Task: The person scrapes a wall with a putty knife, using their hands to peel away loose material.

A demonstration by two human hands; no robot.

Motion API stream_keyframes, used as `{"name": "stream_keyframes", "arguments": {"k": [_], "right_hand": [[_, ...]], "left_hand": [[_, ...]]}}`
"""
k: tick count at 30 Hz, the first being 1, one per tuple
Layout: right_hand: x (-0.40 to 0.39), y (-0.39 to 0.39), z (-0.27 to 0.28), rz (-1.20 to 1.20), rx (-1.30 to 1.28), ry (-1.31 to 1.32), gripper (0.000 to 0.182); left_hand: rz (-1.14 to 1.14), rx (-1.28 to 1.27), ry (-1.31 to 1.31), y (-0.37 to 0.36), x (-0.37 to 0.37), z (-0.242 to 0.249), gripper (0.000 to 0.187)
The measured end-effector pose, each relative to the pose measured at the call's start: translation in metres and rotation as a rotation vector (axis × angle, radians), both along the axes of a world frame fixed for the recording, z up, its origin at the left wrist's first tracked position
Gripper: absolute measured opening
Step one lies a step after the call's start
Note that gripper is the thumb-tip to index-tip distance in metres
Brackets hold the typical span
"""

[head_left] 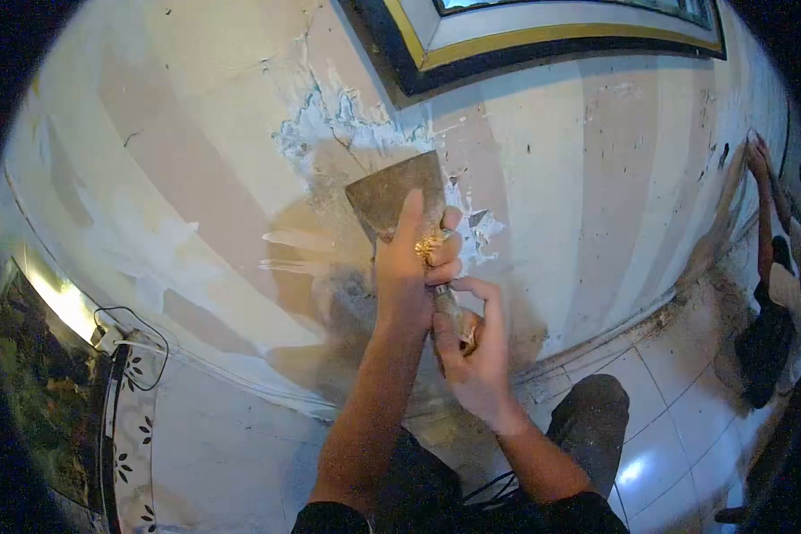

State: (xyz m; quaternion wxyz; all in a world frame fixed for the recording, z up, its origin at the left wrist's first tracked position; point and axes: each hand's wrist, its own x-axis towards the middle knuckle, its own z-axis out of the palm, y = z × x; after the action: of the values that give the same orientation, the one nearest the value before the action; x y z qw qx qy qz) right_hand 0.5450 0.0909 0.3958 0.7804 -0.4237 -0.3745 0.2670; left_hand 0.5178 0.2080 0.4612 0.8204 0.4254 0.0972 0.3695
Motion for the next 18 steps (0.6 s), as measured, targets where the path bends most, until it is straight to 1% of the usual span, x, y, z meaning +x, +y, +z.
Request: {"name": "stream_keyframes", "arguments": {"k": [1, 2, 3, 4, 5, 6, 7, 8, 9, 10, 11, 13, 14, 16, 17, 18], "right_hand": [[-0.002, -0.001, 0.000, 0.117, -0.063, 0.100, 0.030], [-0.004, 0.000, -0.001, 0.114, -0.062, 0.101, 0.030], [-0.005, 0.002, -0.002, 0.045, -0.010, 0.057, 0.030], [-0.005, 0.006, -0.004, -0.021, 0.043, 0.011, 0.030], [-0.003, 0.011, -0.008, -0.020, 0.043, 0.010, 0.030], [0.000, 0.019, -0.013, -0.103, 0.107, -0.106, 0.027], [0.003, 0.023, -0.015, -0.185, 0.172, -0.222, 0.024], [0.004, 0.022, -0.013, -0.180, 0.173, -0.221, 0.024], [0.006, 0.017, -0.009, -0.112, 0.123, -0.141, 0.023], [0.008, 0.013, -0.005, -0.048, 0.076, -0.060, 0.021], [0.010, 0.011, -0.003, -0.052, 0.079, -0.054, 0.021], [0.013, 0.006, -0.001, -0.023, 0.053, -0.047, 0.020], [0.015, 0.002, 0.003, -0.027, 0.050, -0.042, 0.020], [0.017, -0.007, 0.012, 0.049, -0.108, -0.022, 0.026], [0.016, -0.005, 0.010, 0.052, -0.109, -0.025, 0.026], [0.014, 0.001, 0.005, -0.016, -0.056, -0.055, 0.024]], "left_hand": [[-0.003, 0.001, 0.005, 0.001, -0.003, 0.000, 0.030], [0.021, 0.071, 0.089, 0.000, -0.004, 0.002, 0.031], [0.045, 0.144, 0.171, -0.003, -0.004, 0.006, 0.032], [0.042, 0.145, 0.170, -0.008, -0.001, 0.010, 0.032], [0.122, 0.141, 0.157, -0.020, 0.003, 0.017, 0.034], [0.203, 0.136, 0.145, -0.026, 0.004, 0.021, 0.035], [0.208, 0.136, 0.146, -0.019, -0.001, 0.013, 0.035], [0.230, 0.300, 0.308, -0.004, -0.012, 0.000, 0.035], [0.248, 0.464, 0.473, 0.004, -0.026, -0.007, 0.036], [0.251, 0.539, 0.522, 0.008, -0.049, -0.004, 0.033], [0.251, 0.617, 0.573, 0.011, -0.073, 0.000, 0.030], [0.719, 1.213, 0.846, 0.012, -0.101, 0.001, 0.024], [0.711, 1.215, 0.849, 0.010, -0.103, 0.009, 0.024], [0.777, 1.980, 0.547, -0.002, -0.099, 0.041, 0.035], [0.680, 2.128, 0.627, -0.013, -0.087, 0.060, 0.043], [0.575, 2.272, 0.710, -0.020, -0.071, 0.074, 0.051]]}}
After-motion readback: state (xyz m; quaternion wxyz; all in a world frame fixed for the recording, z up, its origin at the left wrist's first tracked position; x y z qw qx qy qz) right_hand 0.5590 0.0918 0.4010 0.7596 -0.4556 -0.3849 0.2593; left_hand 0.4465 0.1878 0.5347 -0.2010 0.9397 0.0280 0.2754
